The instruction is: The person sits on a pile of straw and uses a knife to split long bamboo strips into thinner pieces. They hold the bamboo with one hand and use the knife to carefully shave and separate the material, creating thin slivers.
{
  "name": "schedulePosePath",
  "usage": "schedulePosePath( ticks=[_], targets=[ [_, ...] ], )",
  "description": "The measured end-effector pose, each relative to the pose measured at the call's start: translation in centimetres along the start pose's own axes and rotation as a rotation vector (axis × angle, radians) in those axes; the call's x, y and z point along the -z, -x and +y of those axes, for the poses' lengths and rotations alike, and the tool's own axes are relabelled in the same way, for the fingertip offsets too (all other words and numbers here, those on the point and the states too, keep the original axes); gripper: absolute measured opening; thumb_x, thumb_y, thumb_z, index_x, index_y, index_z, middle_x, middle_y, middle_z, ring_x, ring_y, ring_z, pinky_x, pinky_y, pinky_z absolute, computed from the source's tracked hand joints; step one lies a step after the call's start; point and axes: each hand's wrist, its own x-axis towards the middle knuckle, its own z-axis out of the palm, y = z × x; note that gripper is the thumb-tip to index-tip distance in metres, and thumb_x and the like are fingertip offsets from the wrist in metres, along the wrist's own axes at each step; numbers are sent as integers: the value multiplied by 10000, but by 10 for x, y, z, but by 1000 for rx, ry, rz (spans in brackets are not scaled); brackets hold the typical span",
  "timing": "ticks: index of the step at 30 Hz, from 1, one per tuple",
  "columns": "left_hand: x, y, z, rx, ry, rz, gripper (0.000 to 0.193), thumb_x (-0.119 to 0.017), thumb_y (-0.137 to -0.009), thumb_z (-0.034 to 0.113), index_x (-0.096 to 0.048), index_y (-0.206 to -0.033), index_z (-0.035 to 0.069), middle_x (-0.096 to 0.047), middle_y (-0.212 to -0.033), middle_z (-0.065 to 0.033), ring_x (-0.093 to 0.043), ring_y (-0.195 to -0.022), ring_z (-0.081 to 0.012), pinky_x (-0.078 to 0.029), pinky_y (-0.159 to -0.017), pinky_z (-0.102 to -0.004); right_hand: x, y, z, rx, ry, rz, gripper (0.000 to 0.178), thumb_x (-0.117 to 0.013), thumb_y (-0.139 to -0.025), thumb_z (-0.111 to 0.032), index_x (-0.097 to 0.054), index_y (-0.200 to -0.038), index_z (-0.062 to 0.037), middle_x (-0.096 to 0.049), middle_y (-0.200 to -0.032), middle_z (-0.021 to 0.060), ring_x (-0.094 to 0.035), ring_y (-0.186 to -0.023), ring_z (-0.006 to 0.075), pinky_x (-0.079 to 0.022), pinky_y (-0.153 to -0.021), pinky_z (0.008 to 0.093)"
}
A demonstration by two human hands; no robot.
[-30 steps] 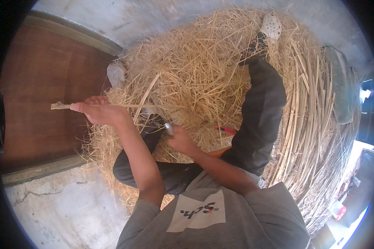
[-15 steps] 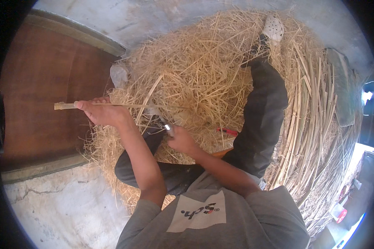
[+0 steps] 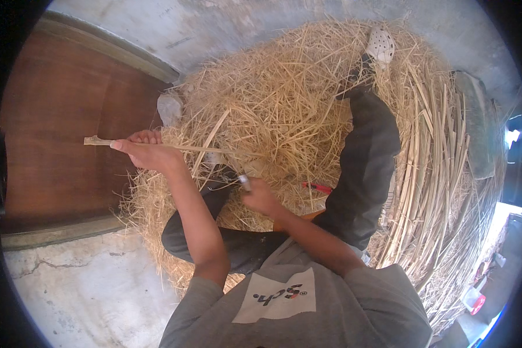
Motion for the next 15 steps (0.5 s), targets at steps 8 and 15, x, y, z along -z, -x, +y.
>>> schedulePosePath(
  ticks=[8,15],
  targets=[
    [16,-9,4,104,228,-119,632,-449,-835,739,-308,-649,152,-269,-540,35,-242,-459,-84,-190,-439,-241,-14,10,-8,-70,-147,21,129,-590,-697,-63,-523,-780,8,-508,-617,177,-489,-547,307,-438,-570,420],
    [13,-8,3,55,91,15,612,-442,-841,732,-299,-680,159,-271,-560,35,-237,-470,-83,-179,-439,-243,-18,3,-10,-88,-18,-26,130,-575,-717,-80,-540,-798,16,-540,-668,203,-531,-619,336,-454,-593,425]
  ],
)
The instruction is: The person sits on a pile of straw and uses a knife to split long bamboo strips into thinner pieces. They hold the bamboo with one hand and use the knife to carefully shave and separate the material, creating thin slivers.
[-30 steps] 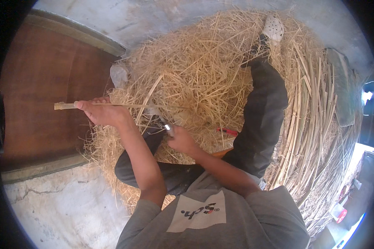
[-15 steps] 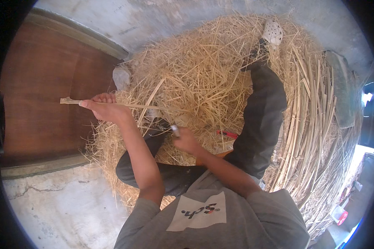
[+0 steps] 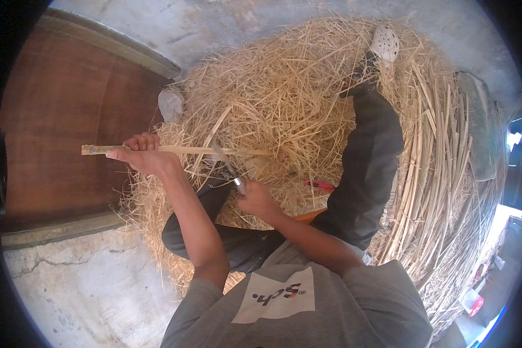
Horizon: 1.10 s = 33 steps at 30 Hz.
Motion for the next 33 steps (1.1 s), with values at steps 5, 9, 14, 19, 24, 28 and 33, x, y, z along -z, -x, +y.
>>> schedulePosePath(
  ticks=[5,9,14,19,24,28,33],
  targets=[
    [2,-1,2,4,8,-19,617,-432,-855,720,-320,-684,138,-258,-582,31,-229,-499,-82,-188,-448,-241,-7,6,-20,-1,-149,-25,210,-583,-695,-100,-579,-859,31,-604,-798,268,-597,-791,440,-488,-701,475],
    [1,-1,0,-15,-37,39,622,-440,-854,718,-308,-682,136,-255,-586,29,-225,-504,-82,-187,-449,-244,6,-6,63,-153,-27,5,225,-575,-686,-75,-563,-886,29,-591,-732,220,-586,-695,365,-481,-651,437],
    [1,2,1,2,-44,-11,630,-393,-854,743,-266,-664,156,-213,-569,32,-202,-501,-100,-179,-464,-248,3,2,27,109,72,89,146,-570,-707,-66,-528,-824,9,-538,-617,160,-546,-558,274,-453,-572,394],
    [19,-16,0,183,258,-273,655,-365,-837,772,-244,-635,161,-202,-536,29,-180,-475,-104,-155,-454,-249,-5,8,-10,93,-77,-15,157,-573,-710,-89,-546,-843,-9,-550,-655,183,-543,-599,319,-444,-581,421],
    [25,-25,-5,212,257,-254,664,-352,-827,787,-253,-627,161,-213,-527,23,-182,-467,-110,-149,-448,-256,6,-3,87,-297,-1,-70,129,-570,-710,-85,-535,-806,-7,-523,-620,158,-507,-542,275,-435,-554,402],
    [29,-26,-5,167,181,-183,679,-344,-811,806,-248,-624,161,-205,-522,23,-183,-467,-110,-152,-452,-254,-10,1,58,-18,-84,6,146,-573,-711,-91,-553,-828,-5,-538,-628,148,-532,-547,251,-442,-554,398],
    [21,-15,3,194,189,-231,700,-332,-795,826,-231,-615,157,-199,-507,26,-167,-466,-108,-151,-455,-251,-19,3,23,19,-89,48,168,-587,-710,-100,-561,-846,-5,-551,-652,182,-546,-548,302,-449,-559,389]
  ],
)
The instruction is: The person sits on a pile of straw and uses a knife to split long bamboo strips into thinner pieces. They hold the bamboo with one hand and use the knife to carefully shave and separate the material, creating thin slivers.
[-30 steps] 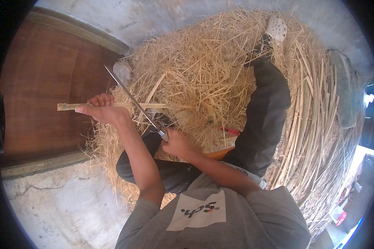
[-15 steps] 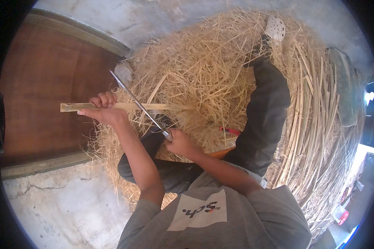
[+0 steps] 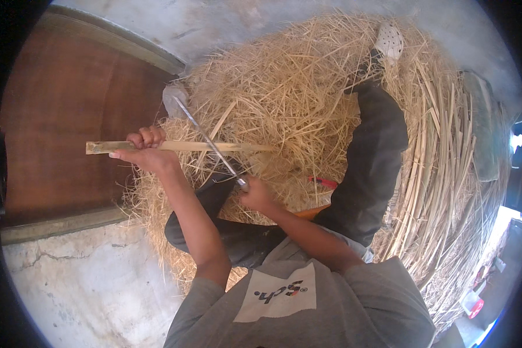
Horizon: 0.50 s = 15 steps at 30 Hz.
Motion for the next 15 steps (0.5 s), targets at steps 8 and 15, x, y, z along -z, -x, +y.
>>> schedulePosePath(
  ticks=[8,15],
  targets=[
    [6,-8,-2,47,46,-36,694,-272,-812,821,-230,-623,155,-182,-506,26,-151,-476,-111,-153,-465,-258,8,5,11,26,98,-18,202,-581,-706,-86,-578,-892,-7,-574,-704,217,-569,-632,383,-463,-609,417],
    [-5,25,5,-23,7,-184,669,-231,-836,802,-234,-638,163,-184,-538,26,-170,-486,-117,-160,-468,-260,29,12,-89,116,40,-104,211,-571,-700,-83,-563,-891,5,-575,-718,231,-586,-663,387,-469,-641,435]
  ],
)
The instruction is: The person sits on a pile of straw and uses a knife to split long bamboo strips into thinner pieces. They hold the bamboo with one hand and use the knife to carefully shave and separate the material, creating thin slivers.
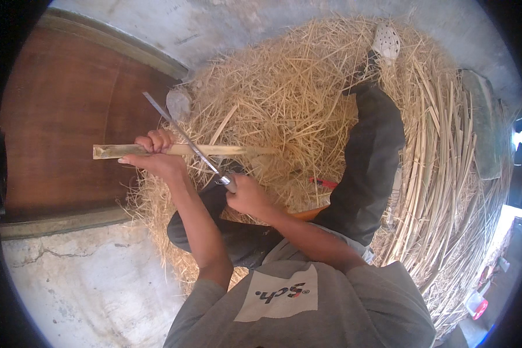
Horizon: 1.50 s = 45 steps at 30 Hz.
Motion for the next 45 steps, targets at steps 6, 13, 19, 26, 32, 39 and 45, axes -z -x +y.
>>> schedulePosePath(
  ticks=[6,13,19,26,32,39,45],
  targets=[
    [-3,-5,-9,7,-38,71,668,-210,-846,794,-223,-638,160,-184,-534,29,-164,-488,-111,-163,-472,-255,19,-1,55,-242,85,-45,205,-580,-700,-96,-555,-874,9,-576,-707,220,-583,-654,370,-462,-629,431],
    [-8,7,-4,24,24,-33,676,-220,-832,805,-217,-632,159,-171,-525,31,-157,-483,-111,-160,-468,-255,8,-4,0,-48,-92,-21,219,-595,-687,-112,-560,-861,16,-584,-718,211,-597,-682,371,-471,-641,437],
    [-9,-5,-13,35,32,-65,687,-234,-818,816,-216,-621,158,-161,-519,35,-161,-479,-111,-158,-469,-260,32,-17,112,-379,163,-98,259,-596,-705,-135,-621,-925,0,-628,-805,241,-627,-809,414,-497,-717,460],
    [-5,2,-7,56,23,-122,700,-242,-794,838,-216,-621,160,-163,-517,36,-148,-483,-115,-157,-472,-260,21,-10,-4,-91,69,-73,365,-592,-705,-139,-587,-1040,6,-640,-835,238,-614,-816,431,-493,-742,459],
    [-8,-6,-18,30,-27,-53,705,-240,-805,831,-218,-624,150,-164,-510,25,-136,-480,-118,-149,-463,-268,32,-15,148,-531,131,-25,219,-569,-713,-83,-584,-914,6,-597,-698,178,-610,-655,294,-483,-632,395],
    [-2,-5,-5,74,60,-87,690,-215,-813,828,-219,-634,161,-162,-511,35,-134,-490,-113,-144,-474,-264,16,-7,11,-134,53,-104,379,-604,-694,-142,-607,-1049,-13,-646,-897,236,-621,-870,400,-486,-773,443],
    [-5,-5,-14,92,67,-104,690,-236,-812,826,-222,-632,160,-168,-514,35,-144,-492,-114,-149,-475,-261,29,0,216,-352,219,36,166,-544,-726,-81,-582,-863,3,-603,-695,169,-636,-668,302,-476,-595,414]
  ],
)
